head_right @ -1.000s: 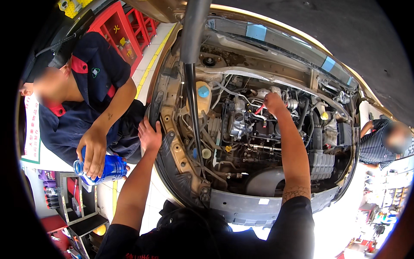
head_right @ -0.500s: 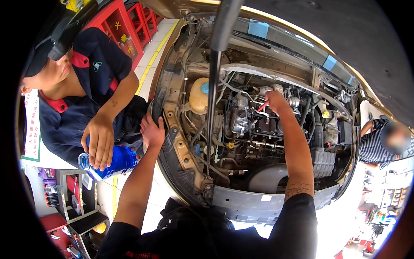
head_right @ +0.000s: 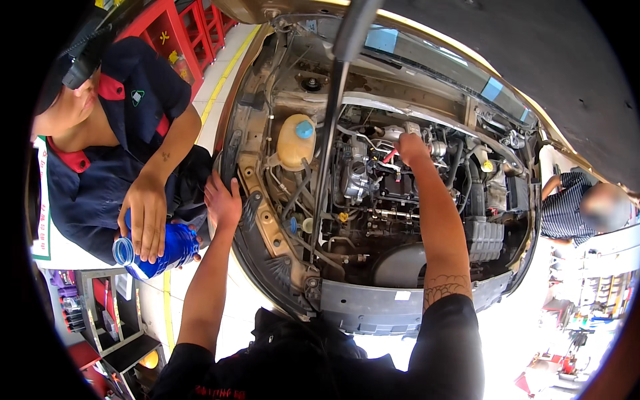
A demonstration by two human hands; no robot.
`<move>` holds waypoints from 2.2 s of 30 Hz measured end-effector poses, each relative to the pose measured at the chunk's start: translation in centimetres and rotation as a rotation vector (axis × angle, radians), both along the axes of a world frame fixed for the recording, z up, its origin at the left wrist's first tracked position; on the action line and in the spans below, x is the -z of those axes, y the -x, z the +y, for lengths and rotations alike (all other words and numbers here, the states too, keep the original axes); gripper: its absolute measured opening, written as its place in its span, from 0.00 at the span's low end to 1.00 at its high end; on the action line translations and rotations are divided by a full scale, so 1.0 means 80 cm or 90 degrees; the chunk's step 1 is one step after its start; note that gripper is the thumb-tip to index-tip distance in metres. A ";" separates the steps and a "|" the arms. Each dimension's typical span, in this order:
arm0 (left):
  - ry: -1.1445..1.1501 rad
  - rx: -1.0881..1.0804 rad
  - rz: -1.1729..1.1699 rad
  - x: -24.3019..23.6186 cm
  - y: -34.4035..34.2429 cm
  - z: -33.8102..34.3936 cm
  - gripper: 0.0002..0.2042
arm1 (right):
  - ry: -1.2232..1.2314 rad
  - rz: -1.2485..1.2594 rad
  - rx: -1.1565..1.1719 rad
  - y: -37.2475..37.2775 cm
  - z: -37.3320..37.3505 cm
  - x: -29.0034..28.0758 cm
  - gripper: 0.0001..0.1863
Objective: The person pours blue fluid into the engine bay and uses a ratchet wrench to tighten bolts on the engine. The person also organizes tools in a toolbox.
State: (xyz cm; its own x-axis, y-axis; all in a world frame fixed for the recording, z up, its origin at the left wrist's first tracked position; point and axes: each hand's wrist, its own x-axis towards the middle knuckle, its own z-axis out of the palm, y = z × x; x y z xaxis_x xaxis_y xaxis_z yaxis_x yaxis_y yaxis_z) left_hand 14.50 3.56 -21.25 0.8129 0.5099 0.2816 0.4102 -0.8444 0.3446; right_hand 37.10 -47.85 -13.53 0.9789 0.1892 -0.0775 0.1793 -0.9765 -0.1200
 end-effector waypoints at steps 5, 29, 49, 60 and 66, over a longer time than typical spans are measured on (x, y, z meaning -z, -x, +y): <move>0.030 0.028 0.003 0.011 0.054 -0.004 0.38 | 0.048 -0.005 0.019 0.007 0.030 -0.021 0.20; 0.137 -0.353 0.051 0.020 0.219 -0.119 0.38 | 0.160 -0.027 -0.178 -0.017 -0.002 -0.015 0.24; 0.126 -0.359 0.059 0.018 0.220 -0.120 0.39 | 0.042 -0.068 -0.240 -0.026 -0.007 0.000 0.23; 0.152 -0.354 0.085 -0.004 0.220 -0.125 0.38 | 0.096 -0.115 -0.179 -0.052 -0.011 0.035 0.16; 0.157 -0.346 0.074 -0.004 0.215 -0.131 0.37 | 0.074 -0.102 -0.183 -0.069 -0.033 0.047 0.17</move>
State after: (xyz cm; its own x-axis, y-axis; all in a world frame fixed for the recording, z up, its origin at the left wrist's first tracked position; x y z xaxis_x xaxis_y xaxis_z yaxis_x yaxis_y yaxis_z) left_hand -2.70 -6.92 -20.96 0.4364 0.8993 0.0269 0.8070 -0.4045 0.4304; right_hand 42.65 -50.50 -17.29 0.8881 0.4583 0.0350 0.4569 -0.8886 0.0409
